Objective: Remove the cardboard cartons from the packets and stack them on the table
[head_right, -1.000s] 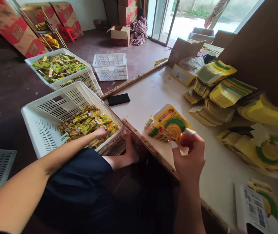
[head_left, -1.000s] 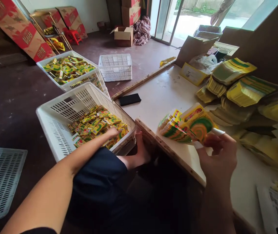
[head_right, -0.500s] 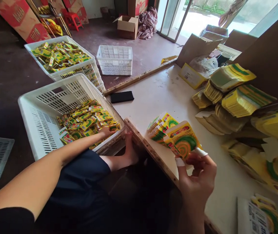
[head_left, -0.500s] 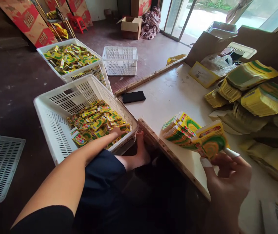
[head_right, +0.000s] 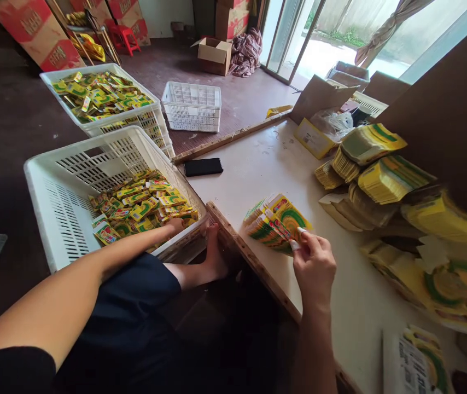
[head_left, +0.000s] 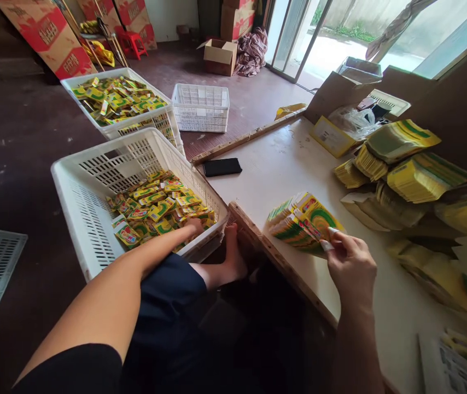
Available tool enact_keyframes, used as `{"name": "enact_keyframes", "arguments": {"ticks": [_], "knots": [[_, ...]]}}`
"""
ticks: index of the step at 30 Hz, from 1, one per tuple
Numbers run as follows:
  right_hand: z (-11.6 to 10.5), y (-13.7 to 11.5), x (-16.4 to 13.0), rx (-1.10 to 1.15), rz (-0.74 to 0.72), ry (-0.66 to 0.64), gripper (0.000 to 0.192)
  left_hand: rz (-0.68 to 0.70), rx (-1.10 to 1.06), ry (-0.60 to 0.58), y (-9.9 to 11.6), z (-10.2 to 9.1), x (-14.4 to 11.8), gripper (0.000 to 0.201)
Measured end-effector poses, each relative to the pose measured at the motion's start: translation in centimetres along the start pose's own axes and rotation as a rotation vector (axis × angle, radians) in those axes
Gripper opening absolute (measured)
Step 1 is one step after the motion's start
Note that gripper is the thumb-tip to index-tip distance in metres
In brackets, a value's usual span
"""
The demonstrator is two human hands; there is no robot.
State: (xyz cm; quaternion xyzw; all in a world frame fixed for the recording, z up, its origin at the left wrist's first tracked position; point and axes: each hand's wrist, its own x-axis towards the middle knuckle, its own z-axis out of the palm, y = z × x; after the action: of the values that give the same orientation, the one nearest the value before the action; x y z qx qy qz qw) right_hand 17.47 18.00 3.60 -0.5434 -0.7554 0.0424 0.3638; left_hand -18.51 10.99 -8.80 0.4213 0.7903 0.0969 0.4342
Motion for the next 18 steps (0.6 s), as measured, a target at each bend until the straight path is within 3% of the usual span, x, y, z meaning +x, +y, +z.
{"name": "enact_keyframes", "arguments": {"ticks": [6, 9, 11, 14, 18], "knots": [[-0.3, 0.1, 0.1, -0.022, -0.056, 0.068, 0.023, -0.128, -0.094, -0.027, 1.5, -5.3, -0.9, 0.027], [-0.6, -1.5, -0.3, 0.026, -0.099, 0.174, 0.017, -0.049, -0.177, 0.012, 2.7, -8.4, -2.8, 0.030], [-0.5, -3.5, -1.0, 0.184, -0.128, 0.154, 0.011, 0.039, -0.250, 0.013, 3.8, -9.7, -4.8, 0.033], [0.4, -7.2, -2.3, 0.416, -0.240, -0.037, 0.018, 0.198, -0.368, -0.067, 5.7, -9.9, -8.3, 0.037], [2.1, -10.6, -3.5, 0.661, -0.335, -0.261, 0.037, 0.357, -0.399, -0.206, 8.0, -7.8, -12.2, 0.039]]}}
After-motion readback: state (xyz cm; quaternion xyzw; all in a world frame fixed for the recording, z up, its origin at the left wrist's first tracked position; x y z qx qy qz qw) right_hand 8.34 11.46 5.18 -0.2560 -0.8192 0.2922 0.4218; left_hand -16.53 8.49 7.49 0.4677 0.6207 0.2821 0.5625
